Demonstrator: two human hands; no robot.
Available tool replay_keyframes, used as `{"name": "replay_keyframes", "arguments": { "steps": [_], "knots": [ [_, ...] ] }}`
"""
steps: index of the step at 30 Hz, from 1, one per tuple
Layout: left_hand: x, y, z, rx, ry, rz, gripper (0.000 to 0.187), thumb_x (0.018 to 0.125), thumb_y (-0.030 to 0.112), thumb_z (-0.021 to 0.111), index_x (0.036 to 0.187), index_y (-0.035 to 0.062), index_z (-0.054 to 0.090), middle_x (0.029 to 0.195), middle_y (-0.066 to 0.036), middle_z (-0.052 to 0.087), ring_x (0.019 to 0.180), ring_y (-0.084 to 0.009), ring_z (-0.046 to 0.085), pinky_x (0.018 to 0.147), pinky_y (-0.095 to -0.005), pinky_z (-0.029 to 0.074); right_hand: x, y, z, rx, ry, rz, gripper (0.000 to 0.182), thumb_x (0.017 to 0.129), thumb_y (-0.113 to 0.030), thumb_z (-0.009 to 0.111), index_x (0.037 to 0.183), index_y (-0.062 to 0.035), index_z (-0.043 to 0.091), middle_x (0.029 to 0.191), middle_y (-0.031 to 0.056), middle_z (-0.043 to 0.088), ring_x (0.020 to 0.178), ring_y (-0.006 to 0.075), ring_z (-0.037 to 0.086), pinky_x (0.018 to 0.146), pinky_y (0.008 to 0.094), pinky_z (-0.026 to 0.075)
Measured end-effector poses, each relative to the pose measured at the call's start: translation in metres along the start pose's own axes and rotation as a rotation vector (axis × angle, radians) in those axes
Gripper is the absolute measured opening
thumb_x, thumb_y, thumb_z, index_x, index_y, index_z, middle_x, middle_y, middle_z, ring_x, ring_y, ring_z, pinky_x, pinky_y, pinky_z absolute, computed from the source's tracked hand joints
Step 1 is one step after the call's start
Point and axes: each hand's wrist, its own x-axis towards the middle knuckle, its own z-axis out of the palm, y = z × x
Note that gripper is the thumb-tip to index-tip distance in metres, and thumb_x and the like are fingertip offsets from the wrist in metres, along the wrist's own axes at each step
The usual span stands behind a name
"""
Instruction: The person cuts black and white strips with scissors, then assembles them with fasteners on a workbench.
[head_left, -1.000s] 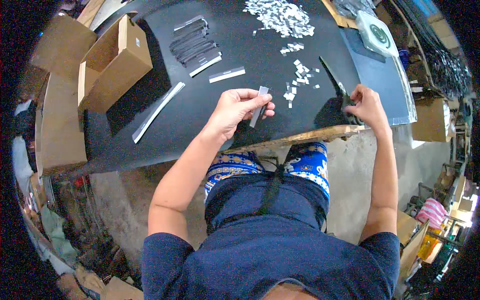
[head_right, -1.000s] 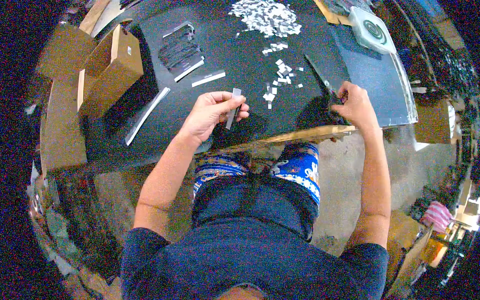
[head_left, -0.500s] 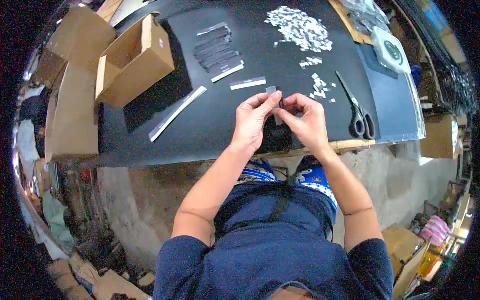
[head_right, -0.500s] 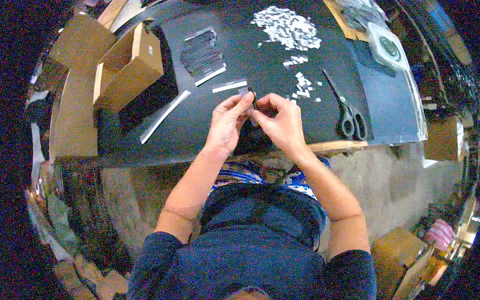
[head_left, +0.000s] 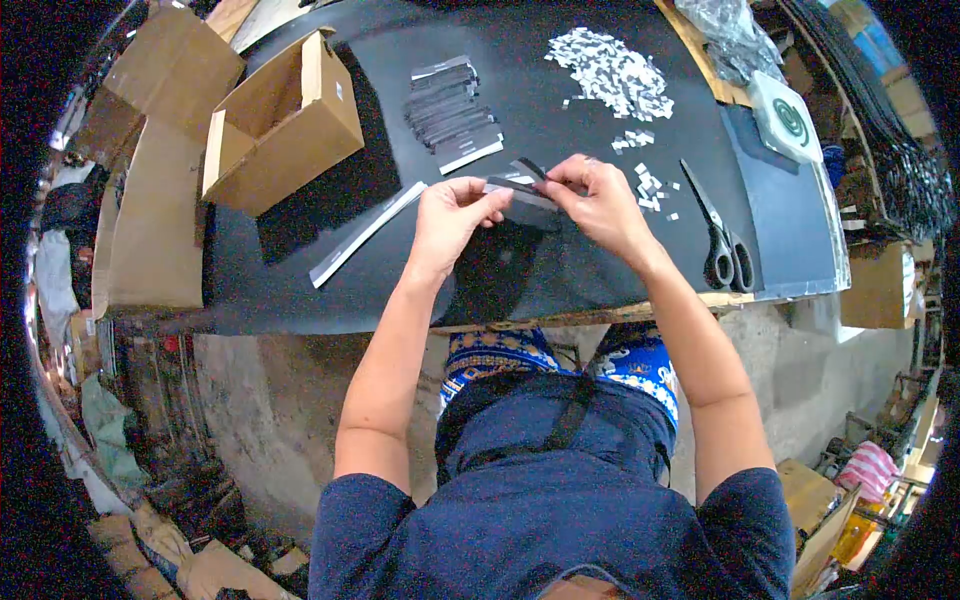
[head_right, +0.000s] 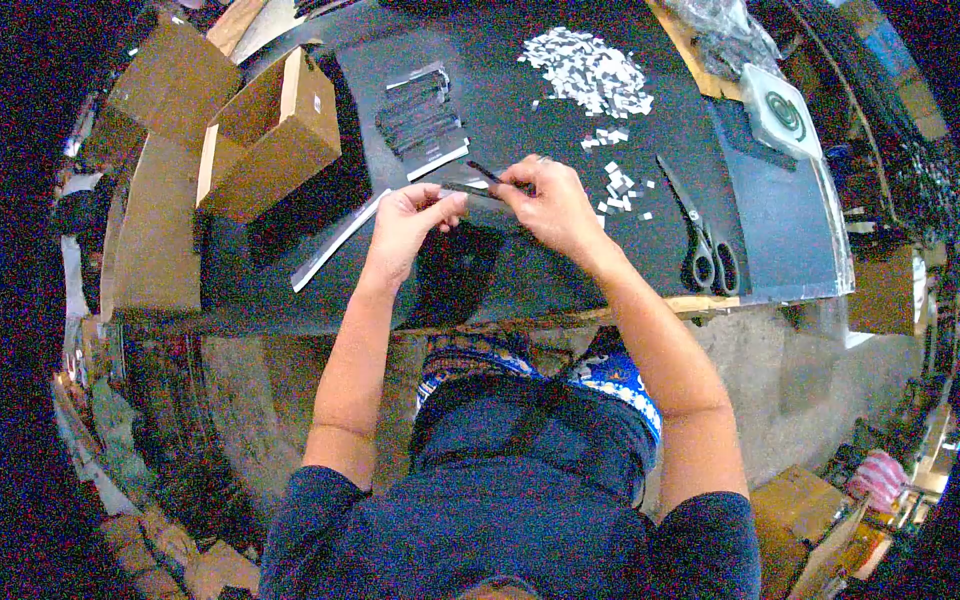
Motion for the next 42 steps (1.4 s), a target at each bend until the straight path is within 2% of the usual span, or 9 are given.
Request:
{"name": "replay_keyframes", "arguments": {
  "steps": [2,6,14,18,20,26,32,36,42],
  "knots": [
    [0.004,-0.001,0.001,0.021,0.141,-0.062,0.014,0.083,0.017,0.069,0.084,0.0031,0.067,0.075,-0.002,0.065,0.061,-0.0071,0.057,0.053,-0.0197,0.043,-0.003,0.006,-0.004,-0.072,0.138,-0.132,0.016,0.082,-0.012,0.068,0.087,0.0029,0.067,0.071,0.0047,0.064,0.065,0.0073,0.055,0.059,0.0244,0.043],
    [0.010,-0.002,0.004,-0.110,0.263,-0.181,0.018,0.082,0.019,0.071,0.083,0.0019,0.066,0.074,-0.004,0.065,0.056,-0.0065,0.056,0.048,-0.0200,0.044,-0.019,-0.004,-0.022,0.089,0.172,0.075,0.020,0.078,-0.008,0.071,0.094,0.0024,0.068,0.077,0.0055,0.068,0.070,0.0086,0.059,0.064,0.0235,0.046],
    [0.017,-0.013,0.013,0.001,0.289,-0.110,0.019,0.081,0.015,0.070,0.079,-0.0030,0.064,0.062,-0.007,0.062,0.043,-0.0096,0.055,0.038,-0.0211,0.041,-0.068,-0.004,-0.022,0.072,-0.161,0.090,0.018,0.072,-0.008,0.074,0.088,-0.0017,0.069,0.071,0.0088,0.065,0.065,0.0146,0.062,0.061,0.0282,0.047],
    [0.014,-0.012,0.016,0.173,0.359,-0.077,0.023,0.080,0.016,0.071,0.084,-0.0052,0.064,0.061,-0.007,0.061,0.041,-0.0106,0.053,0.036,-0.0224,0.040,-0.078,0.002,-0.012,-0.077,-0.145,-0.079,0.025,0.074,-0.010,0.072,0.098,-0.0034,0.066,0.093,0.0132,0.064,0.084,0.0233,0.063,0.072,0.0334,0.049],
    [0.011,-0.010,0.018,0.212,0.382,-0.080,0.026,0.080,0.018,0.072,0.087,-0.0050,0.063,0.061,-0.007,0.061,0.042,-0.0109,0.053,0.036,-0.0225,0.039,-0.077,0.011,-0.014,-0.170,0.030,-0.264,0.033,0.076,-0.011,0.069,0.107,-0.0040,0.062,0.112,0.0167,0.059,0.105,0.0336,0.055,0.089,0.0394,0.045],
    [-0.005,0.006,0.014,0.357,0.439,-0.031,0.041,0.080,0.013,0.072,0.112,-0.0068,0.057,0.060,-0.007,0.060,0.041,-0.0098,0.053,0.035,-0.0223,0.038,-0.086,0.032,-0.043,-0.607,-0.303,-0.373,0.061,0.088,-0.039,0.053,0.140,-0.0117,0.035,0.150,0.0075,0.027,0.140,0.0300,0.018,0.112,0.0501,0.020],
    [-0.014,-0.003,-0.025,0.364,0.543,0.220,0.024,0.083,0.011,0.070,0.104,-0.0006,0.064,0.070,-0.005,0.063,0.056,-0.0086,0.058,0.053,-0.0205,0.047,-0.061,0.064,-0.055,-0.779,-0.316,-0.381,0.062,0.091,-0.040,0.048,0.143,-0.0111,0.030,0.150,0.0067,0.027,0.140,0.0280,0.020,0.113,0.0475,0.016],
    [-0.028,-0.001,-0.080,0.853,0.562,0.420,0.020,0.079,0.007,0.071,0.098,0.0013,0.068,0.090,-0.008,0.064,0.080,-0.0147,0.062,0.074,-0.0257,0.050,-0.021,0.085,-0.067,-0.852,-0.264,-0.338,0.062,0.092,-0.038,0.047,0.144,-0.0107,0.028,0.151,0.0071,0.026,0.141,0.0267,0.018,0.114,0.0475,0.014],
    [-0.040,0.006,-0.113,1.014,0.456,0.267,0.035,0.070,0.018,0.078,0.101,0.0040,0.068,0.092,-0.011,0.064,0.086,-0.0231,0.061,0.081,-0.0330,0.048,0.029,0.112,-0.074,-1.004,-0.131,-0.317,0.057,0.096,-0.040,0.040,0.143,-0.0116,0.029,0.150,0.0073,0.026,0.140,0.0288,0.018,0.114,0.0499,0.011]
  ]
}}
